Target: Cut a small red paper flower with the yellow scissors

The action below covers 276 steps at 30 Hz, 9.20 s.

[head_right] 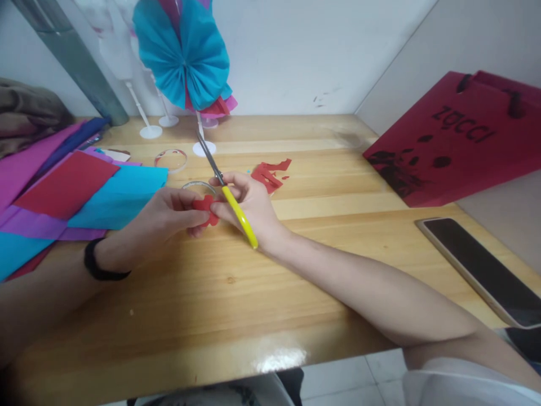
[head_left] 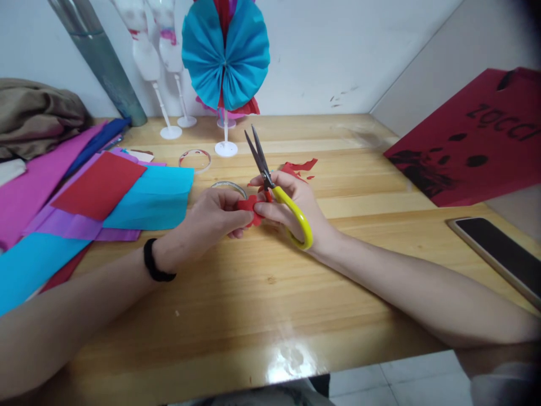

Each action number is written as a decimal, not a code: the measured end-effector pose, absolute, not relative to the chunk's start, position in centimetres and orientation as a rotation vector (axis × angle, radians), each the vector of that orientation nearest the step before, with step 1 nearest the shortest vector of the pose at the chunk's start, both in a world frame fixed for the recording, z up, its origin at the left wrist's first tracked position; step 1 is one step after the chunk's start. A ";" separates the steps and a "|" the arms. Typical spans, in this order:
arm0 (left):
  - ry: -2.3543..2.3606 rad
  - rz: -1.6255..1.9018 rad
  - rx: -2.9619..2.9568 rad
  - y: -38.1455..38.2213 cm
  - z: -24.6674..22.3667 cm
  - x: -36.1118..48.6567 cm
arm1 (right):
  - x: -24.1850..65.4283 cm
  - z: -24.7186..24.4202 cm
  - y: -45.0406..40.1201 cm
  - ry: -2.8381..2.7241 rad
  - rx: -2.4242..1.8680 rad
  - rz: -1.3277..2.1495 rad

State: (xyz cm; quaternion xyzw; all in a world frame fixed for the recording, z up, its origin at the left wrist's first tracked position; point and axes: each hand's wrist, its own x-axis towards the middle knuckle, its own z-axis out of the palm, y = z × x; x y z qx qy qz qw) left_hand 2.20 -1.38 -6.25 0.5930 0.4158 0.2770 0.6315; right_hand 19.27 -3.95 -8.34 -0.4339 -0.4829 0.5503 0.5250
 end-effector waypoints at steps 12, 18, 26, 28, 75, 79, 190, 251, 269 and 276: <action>0.823 0.733 1.030 -0.5 -7.9 1.4 | 18.7 -8.5 -3.6 -0.815 -0.932 1.328; 0.826 0.790 1.213 -1.7 -7.4 2.4 | 18.1 -9.0 -3.8 -0.811 -0.927 1.346; 0.836 0.726 1.082 -0.8 -6.7 1.4 | 17.8 -8.7 -3.5 -0.734 -0.901 1.345; 0.858 0.755 1.047 -0.9 -6.6 1.5 | 17.7 -8.5 -3.5 -0.707 -0.917 1.336; 0.858 1.033 0.930 -1.7 -4.5 2.3 | 17.1 -6.1 -3.4 -0.828 -0.921 1.361; 0.856 1.012 0.868 -1.5 -4.8 2.3 | 17.1 -6.1 -3.3 -0.815 -0.919 1.350; 0.934 1.080 0.842 -0.8 -3.1 1.9 | 19.3 -7.3 -3.8 -1.663 -1.033 1.163; 0.973 1.051 0.879 -0.1 -3.0 1.3 | 18.8 -5.9 -4.3 -1.562 -1.099 1.249; 0.994 1.104 0.925 0.2 -2.7 1.1 | 18.6 -5.7 -4.6 -1.527 -1.103 1.227; 0.973 1.104 0.910 0.3 -2.7 1.0 | 18.5 -6.3 -4.9 -1.466 -1.038 1.291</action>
